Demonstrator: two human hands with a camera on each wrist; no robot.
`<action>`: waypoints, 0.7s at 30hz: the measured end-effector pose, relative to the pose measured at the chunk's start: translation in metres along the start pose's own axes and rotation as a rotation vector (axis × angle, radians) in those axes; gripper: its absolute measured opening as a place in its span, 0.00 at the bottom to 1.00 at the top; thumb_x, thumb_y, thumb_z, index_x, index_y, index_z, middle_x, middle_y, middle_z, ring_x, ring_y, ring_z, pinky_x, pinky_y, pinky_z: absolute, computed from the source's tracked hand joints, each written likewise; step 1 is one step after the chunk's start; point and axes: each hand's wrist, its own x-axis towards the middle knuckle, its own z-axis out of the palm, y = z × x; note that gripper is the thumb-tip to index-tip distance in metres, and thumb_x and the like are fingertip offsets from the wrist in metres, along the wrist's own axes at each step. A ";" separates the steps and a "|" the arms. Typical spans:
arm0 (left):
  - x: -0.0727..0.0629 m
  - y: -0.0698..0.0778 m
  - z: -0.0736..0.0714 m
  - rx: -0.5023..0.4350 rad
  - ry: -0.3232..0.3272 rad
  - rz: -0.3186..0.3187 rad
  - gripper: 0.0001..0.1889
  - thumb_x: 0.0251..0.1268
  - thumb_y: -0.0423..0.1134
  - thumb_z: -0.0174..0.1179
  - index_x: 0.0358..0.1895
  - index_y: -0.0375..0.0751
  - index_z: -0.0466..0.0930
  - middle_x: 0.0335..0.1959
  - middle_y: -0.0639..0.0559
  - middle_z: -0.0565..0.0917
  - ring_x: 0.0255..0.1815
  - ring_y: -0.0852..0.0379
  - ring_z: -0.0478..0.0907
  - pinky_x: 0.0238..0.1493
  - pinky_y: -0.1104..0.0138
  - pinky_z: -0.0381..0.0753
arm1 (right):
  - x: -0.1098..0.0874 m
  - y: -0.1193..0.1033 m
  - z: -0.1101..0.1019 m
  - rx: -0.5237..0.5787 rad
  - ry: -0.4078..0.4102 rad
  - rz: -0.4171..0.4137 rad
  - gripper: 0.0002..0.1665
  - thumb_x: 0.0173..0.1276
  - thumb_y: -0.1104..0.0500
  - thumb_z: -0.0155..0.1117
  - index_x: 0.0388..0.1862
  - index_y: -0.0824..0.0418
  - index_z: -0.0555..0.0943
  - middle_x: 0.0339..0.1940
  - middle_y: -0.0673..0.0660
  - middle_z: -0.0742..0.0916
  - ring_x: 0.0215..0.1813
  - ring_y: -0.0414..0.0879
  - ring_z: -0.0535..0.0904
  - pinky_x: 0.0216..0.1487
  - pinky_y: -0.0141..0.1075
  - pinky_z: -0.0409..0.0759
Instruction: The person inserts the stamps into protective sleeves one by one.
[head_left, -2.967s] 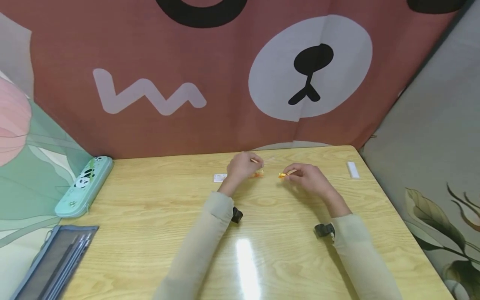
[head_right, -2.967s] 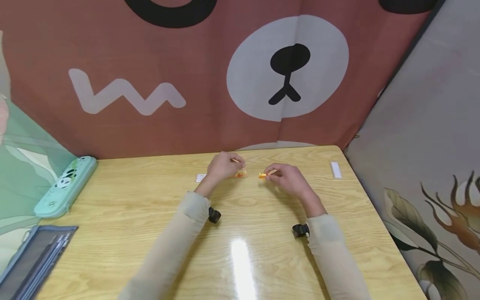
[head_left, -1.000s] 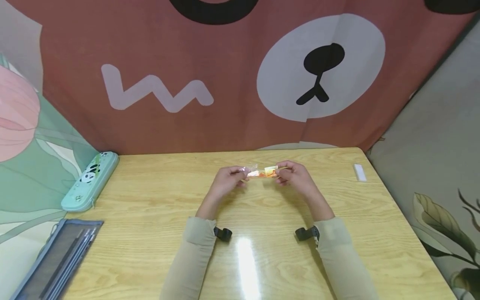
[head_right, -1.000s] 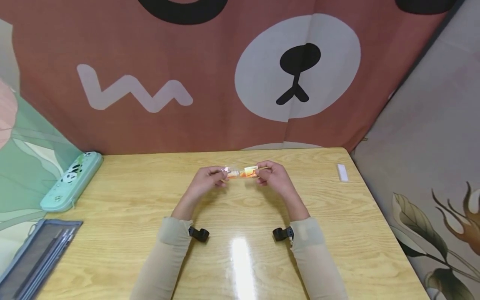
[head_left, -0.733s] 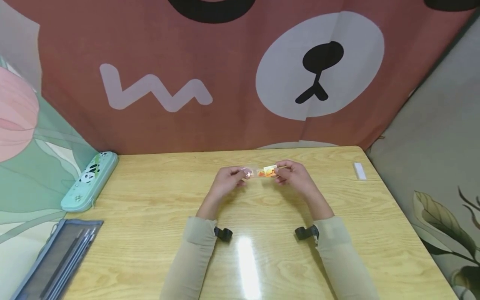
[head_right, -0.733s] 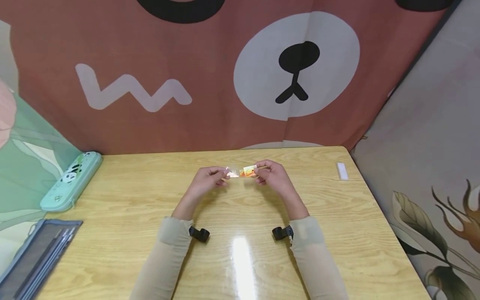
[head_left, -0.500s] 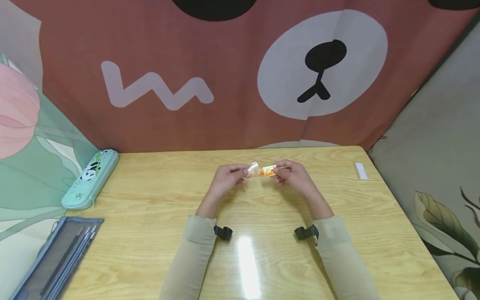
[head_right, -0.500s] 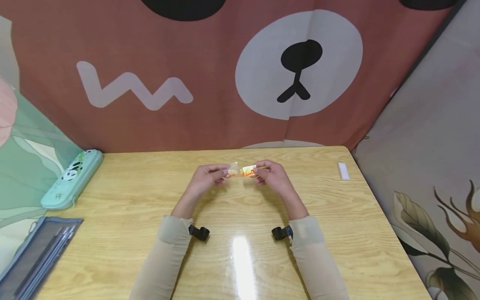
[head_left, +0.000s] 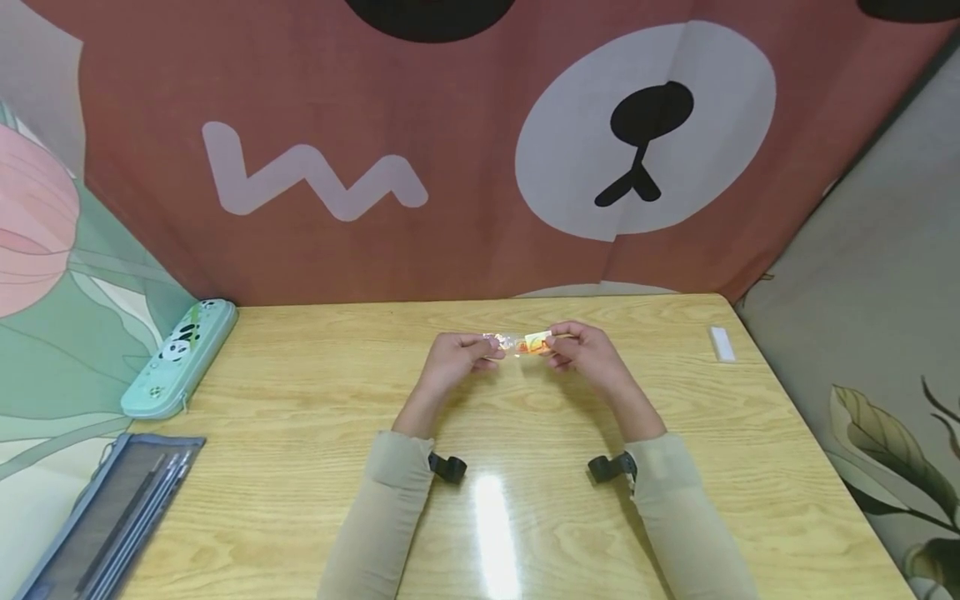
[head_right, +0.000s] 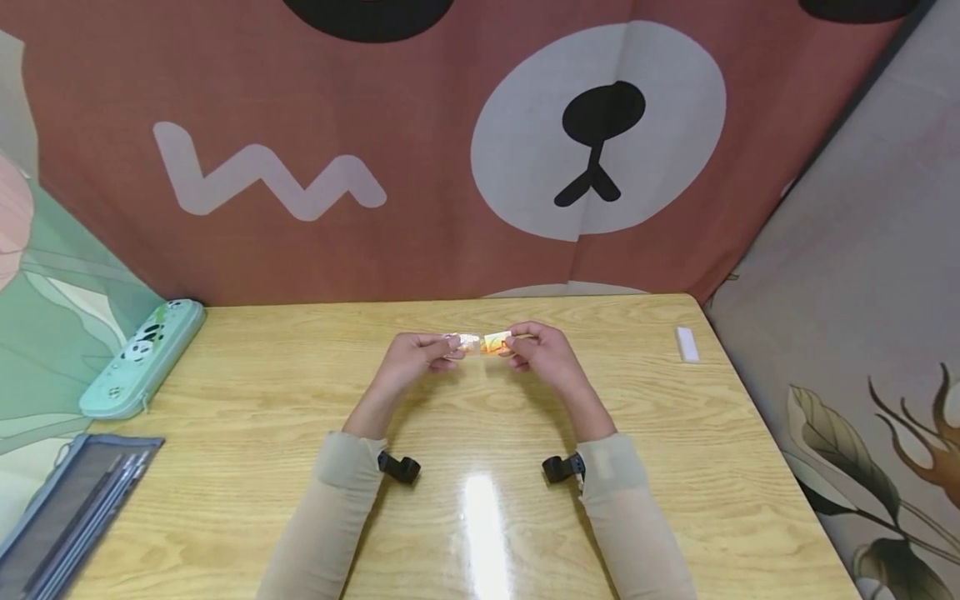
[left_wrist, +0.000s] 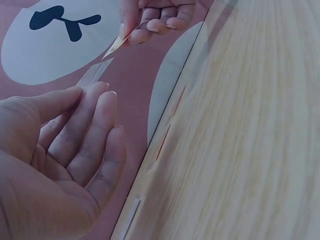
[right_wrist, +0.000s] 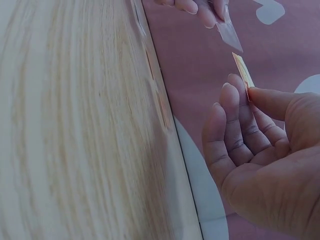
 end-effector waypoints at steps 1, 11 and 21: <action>0.000 0.000 0.000 -0.003 0.006 -0.001 0.11 0.68 0.35 0.66 0.48 0.32 0.89 0.40 0.39 0.91 0.38 0.45 0.91 0.49 0.57 0.89 | 0.000 0.000 0.000 -0.003 0.001 0.002 0.20 0.78 0.59 0.58 0.62 0.69 0.75 0.35 0.48 0.87 0.37 0.46 0.86 0.47 0.41 0.88; -0.001 0.002 -0.001 0.010 0.023 0.032 0.13 0.68 0.41 0.68 0.44 0.34 0.90 0.34 0.42 0.92 0.37 0.44 0.91 0.50 0.51 0.88 | 0.002 0.001 0.004 -0.015 -0.004 -0.010 0.18 0.77 0.59 0.59 0.58 0.70 0.76 0.33 0.48 0.88 0.36 0.44 0.86 0.44 0.38 0.88; -0.001 0.000 0.001 -0.016 0.038 0.037 0.13 0.67 0.41 0.68 0.44 0.33 0.90 0.32 0.43 0.91 0.36 0.47 0.91 0.50 0.50 0.88 | 0.001 0.000 0.006 0.019 0.005 0.004 0.18 0.77 0.59 0.59 0.58 0.71 0.75 0.32 0.46 0.89 0.35 0.44 0.86 0.43 0.36 0.87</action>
